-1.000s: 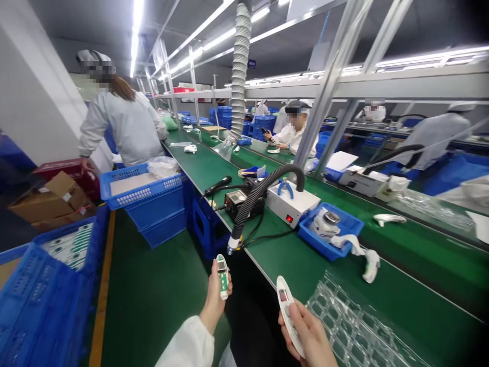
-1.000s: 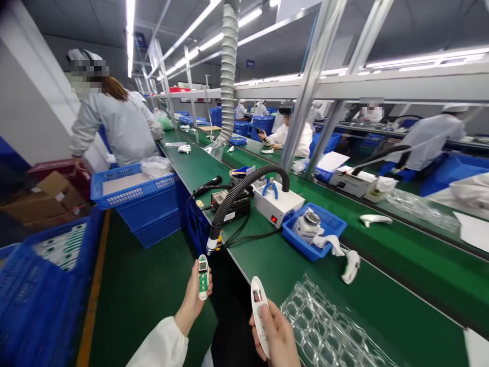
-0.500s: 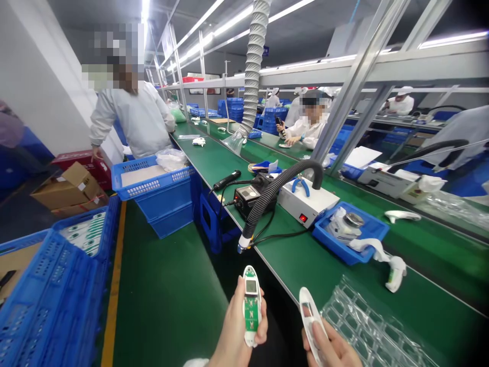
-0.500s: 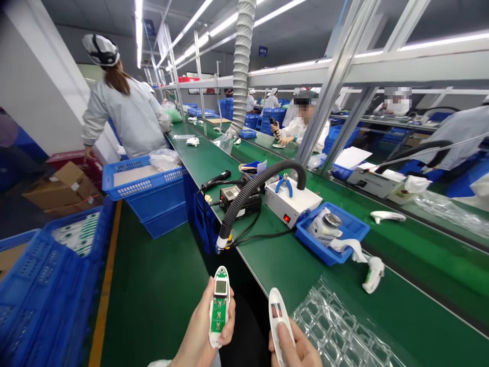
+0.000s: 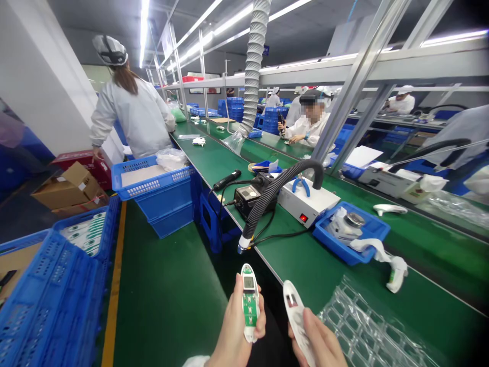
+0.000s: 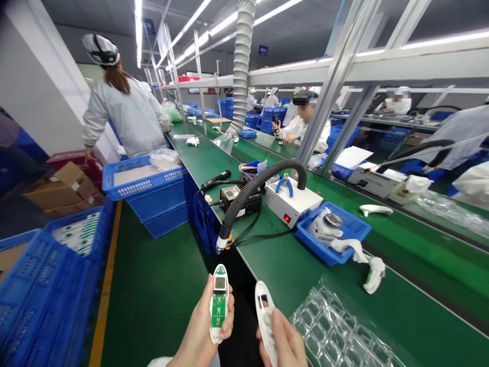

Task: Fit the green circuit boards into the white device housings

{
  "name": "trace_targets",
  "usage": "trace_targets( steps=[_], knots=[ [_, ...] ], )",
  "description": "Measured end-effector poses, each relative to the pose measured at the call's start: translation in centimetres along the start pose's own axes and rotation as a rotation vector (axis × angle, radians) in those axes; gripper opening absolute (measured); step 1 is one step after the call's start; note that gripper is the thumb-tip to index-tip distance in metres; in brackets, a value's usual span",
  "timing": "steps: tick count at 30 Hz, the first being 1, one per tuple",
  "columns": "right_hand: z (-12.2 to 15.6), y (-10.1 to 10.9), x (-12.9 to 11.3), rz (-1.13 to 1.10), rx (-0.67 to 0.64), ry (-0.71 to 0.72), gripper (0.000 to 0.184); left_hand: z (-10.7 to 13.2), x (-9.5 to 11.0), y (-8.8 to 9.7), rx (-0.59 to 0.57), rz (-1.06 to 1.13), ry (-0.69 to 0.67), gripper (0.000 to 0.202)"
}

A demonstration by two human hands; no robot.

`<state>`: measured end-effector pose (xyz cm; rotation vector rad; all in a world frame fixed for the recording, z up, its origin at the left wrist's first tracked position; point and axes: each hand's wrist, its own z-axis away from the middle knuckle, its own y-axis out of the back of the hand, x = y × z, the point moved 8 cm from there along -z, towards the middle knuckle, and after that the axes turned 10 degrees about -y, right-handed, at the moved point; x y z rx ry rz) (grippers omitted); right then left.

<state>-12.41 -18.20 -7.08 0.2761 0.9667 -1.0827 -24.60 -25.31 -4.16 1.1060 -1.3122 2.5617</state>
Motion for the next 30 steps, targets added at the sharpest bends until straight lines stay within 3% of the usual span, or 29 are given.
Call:
trace_targets(
  steps=[3,7,10,13,18,21,26,30],
  knots=[
    [-3.3,-3.8,-0.1,-0.037,-0.048,0.022,0.057,-1.6,1.1,2.4,0.096,-0.117,-0.137,0.051],
    [-7.8,-10.9,0.7,-0.067,-0.147,0.014,0.057,-4.2,3.0,7.3,0.307,-0.237,-0.3,0.053],
    [-9.3,-13.8,1.9,-0.076,-0.181,0.006,0.059,-5.7,3.2,9.6,0.373,-0.223,-0.33,0.055],
    [-9.6,-12.9,2.5,-0.097,-0.159,0.016,0.059,-6.7,2.0,9.6,0.36,-0.224,-0.307,0.055],
    [-9.4,-9.7,1.6,-0.141,-0.127,0.069,0.055,-7.8,-0.2,7.3,0.267,-0.223,-0.256,0.055],
    [-9.4,-10.5,0.9,-0.132,-0.132,0.097,0.056,-8.1,0.4,7.2,0.265,-0.222,-0.269,0.055],
    [-9.5,-13.5,1.2,-0.095,-0.161,0.088,0.055,-7.4,2.8,9.1,0.349,-0.24,-0.323,0.056],
    [-9.5,-13.1,1.4,-0.085,-0.151,0.086,0.055,-7.4,2.8,9.1,0.346,-0.271,-0.319,0.055]
  ],
)
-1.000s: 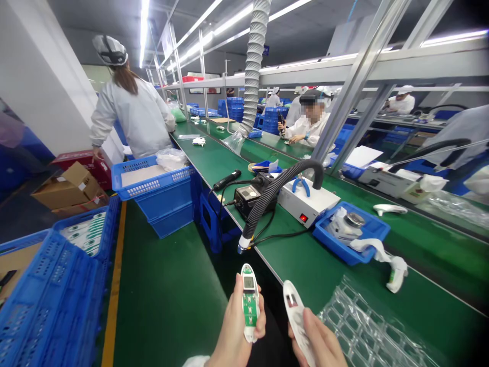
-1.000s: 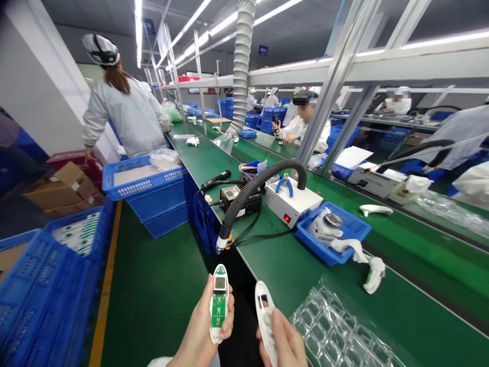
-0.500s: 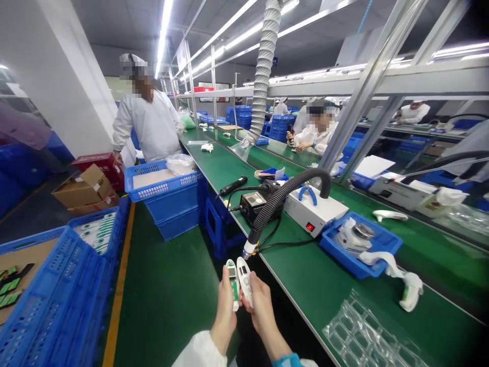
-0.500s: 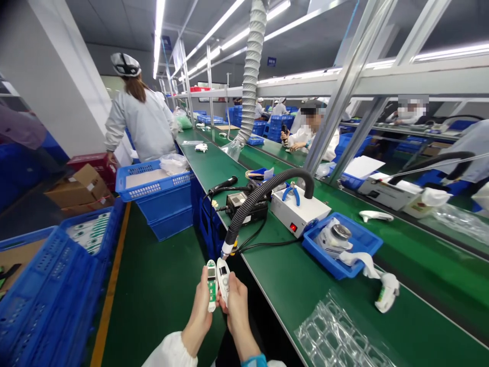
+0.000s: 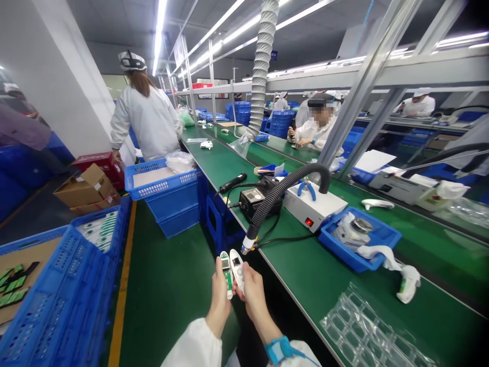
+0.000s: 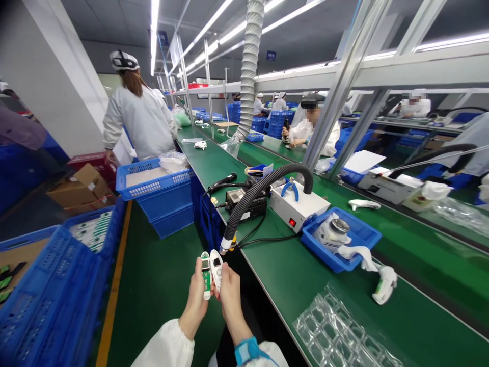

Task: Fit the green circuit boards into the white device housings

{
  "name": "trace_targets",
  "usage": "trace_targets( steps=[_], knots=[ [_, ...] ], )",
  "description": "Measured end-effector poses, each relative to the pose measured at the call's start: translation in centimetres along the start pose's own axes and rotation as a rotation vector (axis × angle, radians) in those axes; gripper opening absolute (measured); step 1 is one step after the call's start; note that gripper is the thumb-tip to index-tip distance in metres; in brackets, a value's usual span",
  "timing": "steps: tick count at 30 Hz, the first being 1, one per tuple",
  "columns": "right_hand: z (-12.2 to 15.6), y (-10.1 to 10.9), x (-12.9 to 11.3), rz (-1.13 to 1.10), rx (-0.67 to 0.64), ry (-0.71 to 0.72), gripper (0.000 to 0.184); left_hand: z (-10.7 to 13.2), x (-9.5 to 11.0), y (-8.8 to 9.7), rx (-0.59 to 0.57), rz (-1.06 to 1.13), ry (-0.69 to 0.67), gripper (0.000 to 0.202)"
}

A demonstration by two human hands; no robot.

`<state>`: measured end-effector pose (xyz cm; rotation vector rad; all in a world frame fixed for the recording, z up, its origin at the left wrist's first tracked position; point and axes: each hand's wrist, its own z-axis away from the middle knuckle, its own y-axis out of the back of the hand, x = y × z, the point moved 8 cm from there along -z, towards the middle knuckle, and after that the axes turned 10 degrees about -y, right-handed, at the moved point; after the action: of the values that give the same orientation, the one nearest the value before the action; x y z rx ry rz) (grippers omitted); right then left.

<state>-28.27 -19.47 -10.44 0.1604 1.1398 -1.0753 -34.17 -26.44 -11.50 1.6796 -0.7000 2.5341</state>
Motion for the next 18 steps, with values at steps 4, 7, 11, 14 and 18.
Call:
trace_targets(
  steps=[4,7,11,14,18],
  knots=[
    [1.0,2.5,-0.8,-0.012,0.048,0.014,0.058,-0.4,-0.4,-1.9,-0.071,-0.012,-0.003,0.054],
    [2.8,4.2,-1.8,-0.027,0.046,0.019,0.057,0.3,-0.5,-2.9,-0.112,0.007,0.02,0.055],
    [6.4,5.9,-2.3,-0.11,-0.037,-0.045,0.05,4.4,0.1,-3.2,-0.183,0.042,0.12,0.056],
    [9.5,7.6,-2.3,-0.226,-0.081,-0.107,0.043,9.0,1.0,-4.3,-0.299,0.138,0.236,0.049],
    [12.8,10.1,-2.3,-0.299,-0.064,-0.194,0.042,13.2,1.7,-6.2,-0.38,0.323,0.436,0.046]
  ],
)
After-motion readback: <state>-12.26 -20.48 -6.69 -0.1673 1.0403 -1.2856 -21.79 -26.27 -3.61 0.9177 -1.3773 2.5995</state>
